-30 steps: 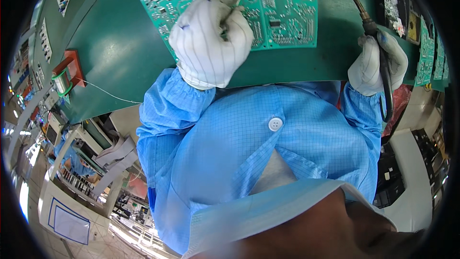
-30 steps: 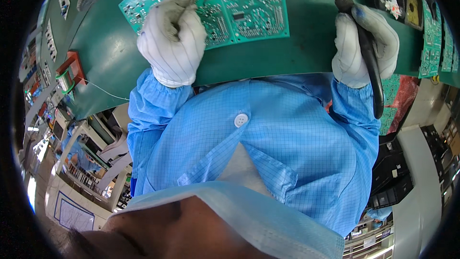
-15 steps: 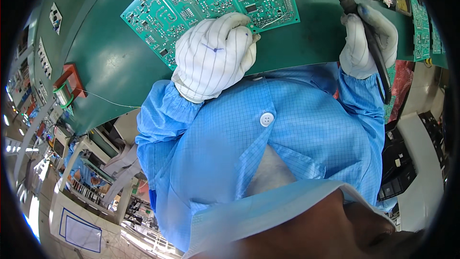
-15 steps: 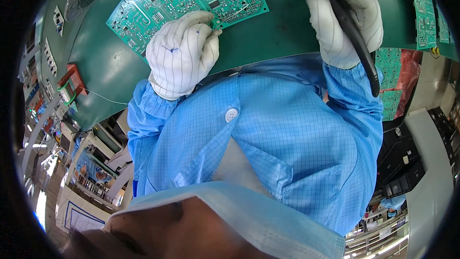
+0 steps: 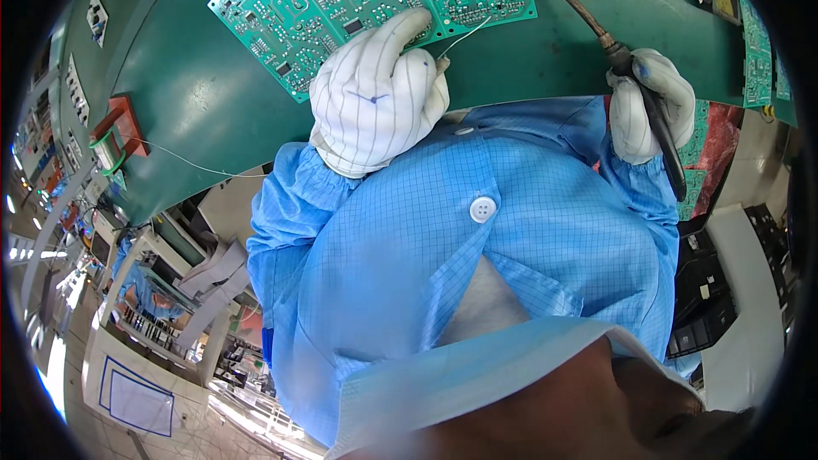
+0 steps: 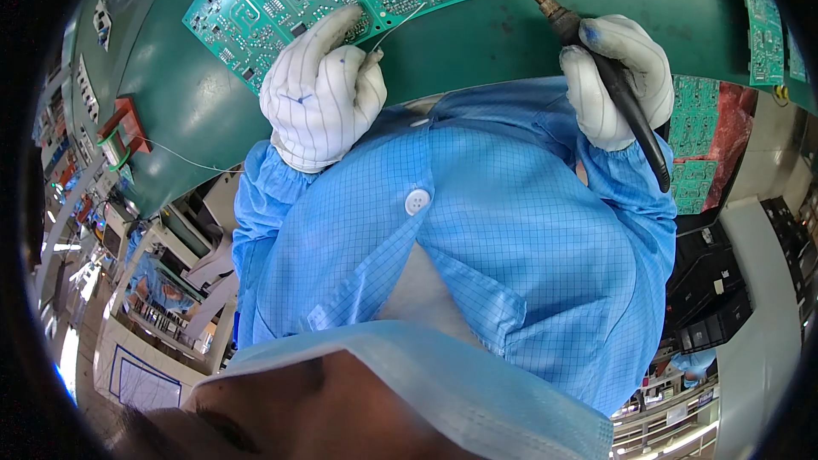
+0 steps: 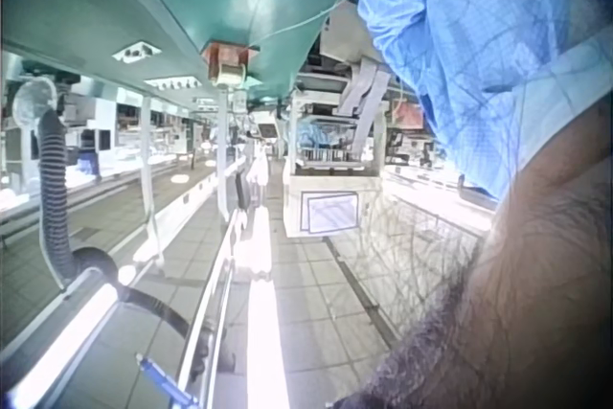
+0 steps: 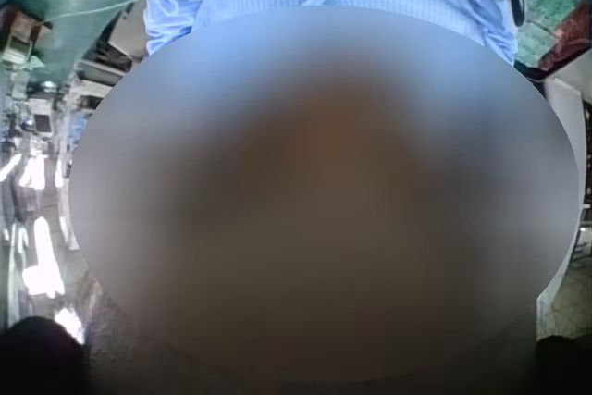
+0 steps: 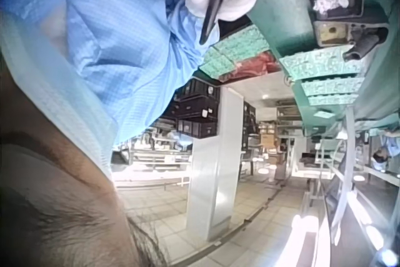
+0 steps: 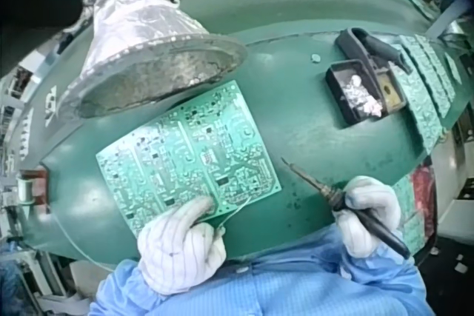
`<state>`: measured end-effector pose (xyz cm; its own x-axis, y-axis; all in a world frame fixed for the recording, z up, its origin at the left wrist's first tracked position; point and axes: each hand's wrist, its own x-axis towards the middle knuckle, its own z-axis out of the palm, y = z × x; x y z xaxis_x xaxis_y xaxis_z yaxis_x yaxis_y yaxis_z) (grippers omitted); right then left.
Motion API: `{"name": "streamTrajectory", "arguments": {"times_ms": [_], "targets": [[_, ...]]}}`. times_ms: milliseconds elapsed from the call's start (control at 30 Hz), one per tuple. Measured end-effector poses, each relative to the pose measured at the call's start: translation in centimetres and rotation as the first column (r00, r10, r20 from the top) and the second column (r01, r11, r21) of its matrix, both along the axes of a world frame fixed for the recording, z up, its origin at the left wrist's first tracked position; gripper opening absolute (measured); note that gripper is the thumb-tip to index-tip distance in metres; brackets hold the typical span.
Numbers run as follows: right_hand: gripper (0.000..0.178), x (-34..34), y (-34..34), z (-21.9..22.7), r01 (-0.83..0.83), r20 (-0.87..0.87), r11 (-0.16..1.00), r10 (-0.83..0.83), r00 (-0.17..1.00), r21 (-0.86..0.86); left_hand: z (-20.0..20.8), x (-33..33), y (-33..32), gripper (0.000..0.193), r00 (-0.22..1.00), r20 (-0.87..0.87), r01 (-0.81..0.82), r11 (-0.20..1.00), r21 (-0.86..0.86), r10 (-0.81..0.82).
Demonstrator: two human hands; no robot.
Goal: Soldering components onto a printed circuit board at a manual assembly station.
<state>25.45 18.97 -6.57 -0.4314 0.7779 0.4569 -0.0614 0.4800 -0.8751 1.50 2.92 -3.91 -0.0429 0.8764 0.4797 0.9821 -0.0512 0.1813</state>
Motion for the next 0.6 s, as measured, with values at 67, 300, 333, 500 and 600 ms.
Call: {"name": "streamTrajectory", "arguments": {"times_ms": [67, 300, 333, 500, 600], "targets": [[0.03, 0.0, 0.0, -0.1, 0.02, 0.011, 0.999, -0.02, 1.0, -0.029, -0.1, 0.0, -0.2, 0.02, 1.0, 0.007, -0.01, 0.999, 0.044, 0.009], [0.031, -0.1, -0.2, 0.2, -0.015, 0.006, 0.997, 0.016, 1.0, -0.072, -0.2, 0.3, -1.0, 0.021, 0.996, 0.09, 0.025, 0.999, 0.025, -0.027], [0.031, -0.2, -0.2, 0.1, -0.002, -0.017, 0.997, 0.001, 1.0, -0.077, -0.2, 0.3, -1.1, 0.021, 0.996, 0.09, 0.022, 0.999, 0.027, -0.024], [0.029, -0.4, 0.6, 0.9, -0.073, -0.034, 0.997, 0.073, 0.997, 0.005, -0.5, 0.8, -0.6, 0.021, 0.998, 0.062, -0.024, 0.999, 0.044, 0.021], [0.03, 0.0, 2.6, 3.0, -0.374, 0.125, 0.927, 0.372, 0.92, -0.013, -0.9, 1.1, 0.0, 0.022, 0.998, 0.02, -0.058, 0.993, 0.1, 0.056]]}}
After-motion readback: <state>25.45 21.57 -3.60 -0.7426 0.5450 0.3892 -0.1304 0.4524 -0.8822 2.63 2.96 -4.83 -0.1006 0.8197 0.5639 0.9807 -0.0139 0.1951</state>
